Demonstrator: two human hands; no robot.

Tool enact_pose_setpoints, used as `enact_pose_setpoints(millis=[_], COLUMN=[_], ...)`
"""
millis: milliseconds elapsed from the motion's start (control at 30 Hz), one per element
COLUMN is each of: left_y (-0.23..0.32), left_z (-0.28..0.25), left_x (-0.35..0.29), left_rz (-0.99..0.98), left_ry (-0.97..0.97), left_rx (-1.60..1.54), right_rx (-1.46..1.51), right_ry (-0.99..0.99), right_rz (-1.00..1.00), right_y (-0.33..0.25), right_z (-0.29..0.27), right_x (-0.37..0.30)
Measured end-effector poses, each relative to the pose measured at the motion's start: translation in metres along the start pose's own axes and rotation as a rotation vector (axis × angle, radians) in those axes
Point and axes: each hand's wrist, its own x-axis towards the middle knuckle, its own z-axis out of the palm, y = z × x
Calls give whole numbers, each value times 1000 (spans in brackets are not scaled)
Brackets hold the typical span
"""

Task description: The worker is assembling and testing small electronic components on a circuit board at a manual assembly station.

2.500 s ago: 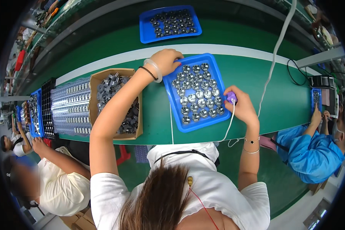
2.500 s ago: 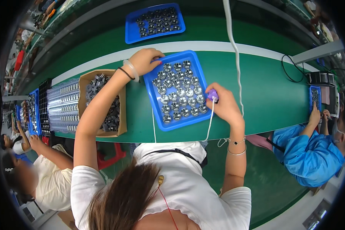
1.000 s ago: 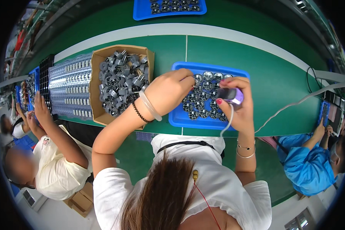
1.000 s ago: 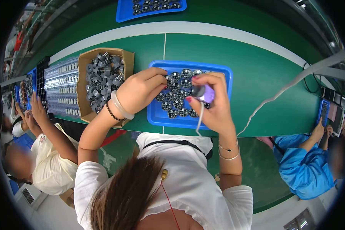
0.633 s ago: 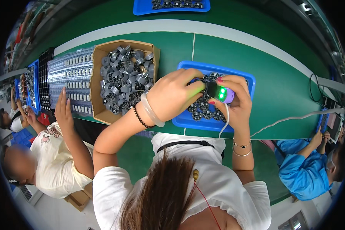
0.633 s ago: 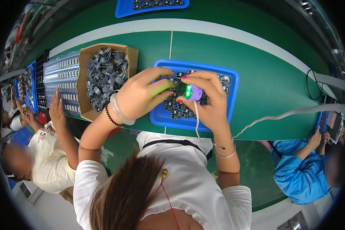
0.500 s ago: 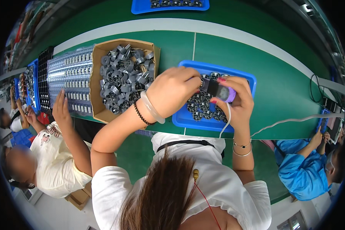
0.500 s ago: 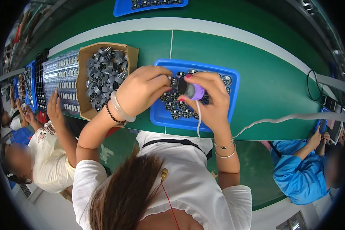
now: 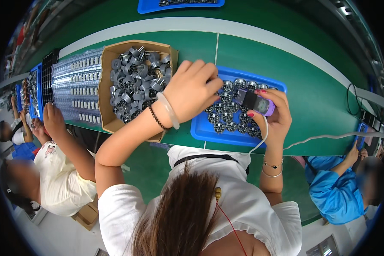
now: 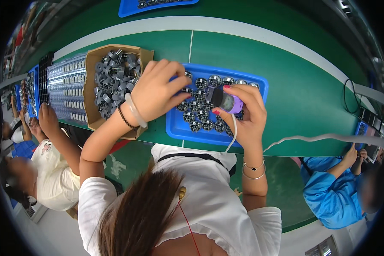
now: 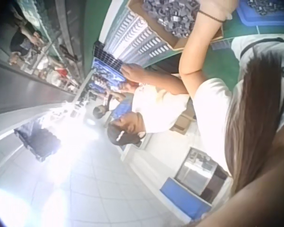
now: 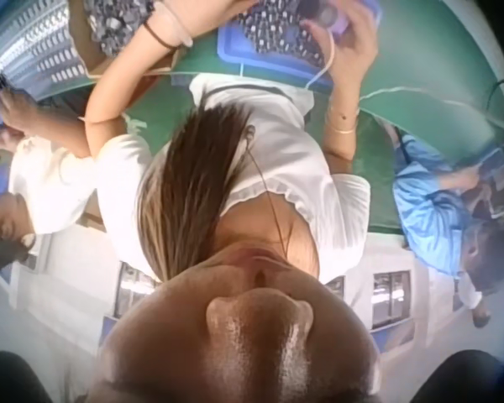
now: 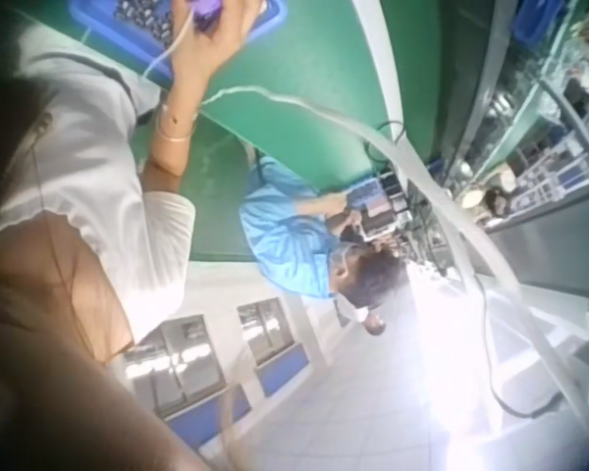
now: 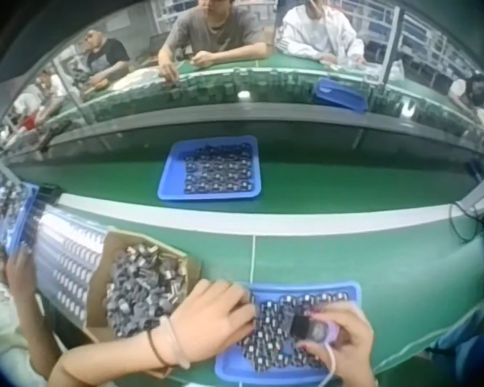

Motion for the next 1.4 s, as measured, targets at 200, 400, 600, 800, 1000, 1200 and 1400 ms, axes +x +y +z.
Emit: enact_pose_setpoints(millis=[200,400,600,800,1000,1200,1400], left_y=[1,17,14,4,6,6,19], left_z=[4,-6,-3,11,4,-1,-7], left_x=[-5,-6,-9,-14,-14,-31,-31], left_rz=[196,191,158,145,55,195,150], left_ry=[-120,66,4,9,-63,-167,-82], left_rx=[112,-41,2,133,70,51,-2], right_rx=[-153,-211,-240,-74,-103,-144,-188], right_ry=[-98,-97,-77,96,36,-51,-87], right_rz=[-47,-150,-152,-22,-57,-74,-176], right_y=[-9,-15,-13,-4,-5,-5,-13], right_z=[5,22,19,8,7,9,22], right_x=[-1,3,1,-10,-13,-19,-15])
